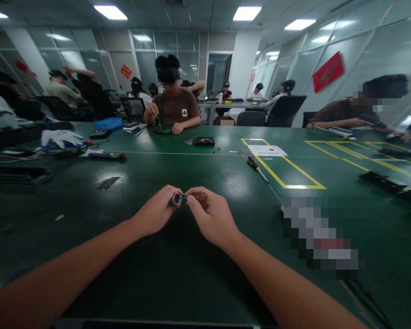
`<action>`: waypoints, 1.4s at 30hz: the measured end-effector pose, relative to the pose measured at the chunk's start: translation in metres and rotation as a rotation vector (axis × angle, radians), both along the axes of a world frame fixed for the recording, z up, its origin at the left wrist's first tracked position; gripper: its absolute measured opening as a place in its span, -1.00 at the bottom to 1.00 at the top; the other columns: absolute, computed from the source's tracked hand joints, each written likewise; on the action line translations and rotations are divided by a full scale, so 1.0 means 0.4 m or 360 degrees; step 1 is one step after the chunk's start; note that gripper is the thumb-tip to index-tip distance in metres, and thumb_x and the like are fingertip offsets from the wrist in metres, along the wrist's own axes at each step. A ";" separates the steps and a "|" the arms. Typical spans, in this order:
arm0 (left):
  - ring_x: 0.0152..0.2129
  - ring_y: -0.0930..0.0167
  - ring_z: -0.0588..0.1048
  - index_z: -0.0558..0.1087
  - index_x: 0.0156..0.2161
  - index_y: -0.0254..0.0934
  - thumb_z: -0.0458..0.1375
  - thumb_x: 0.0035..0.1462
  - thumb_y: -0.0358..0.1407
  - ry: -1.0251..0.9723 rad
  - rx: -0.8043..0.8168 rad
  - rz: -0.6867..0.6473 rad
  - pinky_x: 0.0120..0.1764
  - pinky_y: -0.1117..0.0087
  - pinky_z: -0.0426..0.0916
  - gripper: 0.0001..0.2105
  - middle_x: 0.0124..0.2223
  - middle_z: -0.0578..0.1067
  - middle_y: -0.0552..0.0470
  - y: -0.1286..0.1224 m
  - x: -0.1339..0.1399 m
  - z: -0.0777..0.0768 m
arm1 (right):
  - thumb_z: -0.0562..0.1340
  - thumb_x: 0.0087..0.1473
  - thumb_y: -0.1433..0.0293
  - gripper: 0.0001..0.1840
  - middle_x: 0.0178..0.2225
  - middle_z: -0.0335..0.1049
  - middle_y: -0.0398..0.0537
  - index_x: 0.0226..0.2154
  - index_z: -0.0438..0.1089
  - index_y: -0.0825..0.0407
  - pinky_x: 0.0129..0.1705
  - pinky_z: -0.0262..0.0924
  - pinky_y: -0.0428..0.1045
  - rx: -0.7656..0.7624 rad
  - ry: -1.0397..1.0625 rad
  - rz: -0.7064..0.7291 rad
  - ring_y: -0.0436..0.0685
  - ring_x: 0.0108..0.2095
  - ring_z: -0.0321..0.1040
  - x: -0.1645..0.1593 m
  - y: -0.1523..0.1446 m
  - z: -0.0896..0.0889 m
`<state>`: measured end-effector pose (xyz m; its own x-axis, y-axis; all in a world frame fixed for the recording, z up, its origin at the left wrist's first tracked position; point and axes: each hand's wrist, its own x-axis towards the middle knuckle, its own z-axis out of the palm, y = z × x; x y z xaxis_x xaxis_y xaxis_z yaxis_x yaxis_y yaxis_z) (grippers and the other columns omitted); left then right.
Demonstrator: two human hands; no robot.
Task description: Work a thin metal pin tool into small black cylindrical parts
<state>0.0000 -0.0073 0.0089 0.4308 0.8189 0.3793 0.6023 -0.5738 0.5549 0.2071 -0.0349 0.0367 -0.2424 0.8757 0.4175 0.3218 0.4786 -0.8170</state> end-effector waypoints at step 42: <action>-0.14 0.25 0.49 0.38 0.00 -0.23 0.09 0.28 -0.44 0.0238 -0.0014 0.0214 -0.09 0.18 0.35 -0.79 -0.04 0.49 -0.06 -0.007 -0.003 -0.001 | 0.26 0.16 0.26 -0.78 -0.34 0.58 -0.03 -0.22 0.55 0.02 -0.13 0.37 0.09 -0.0367 0.0306 0.0104 0.15 -0.29 0.52 -0.007 0.033 -0.017</action>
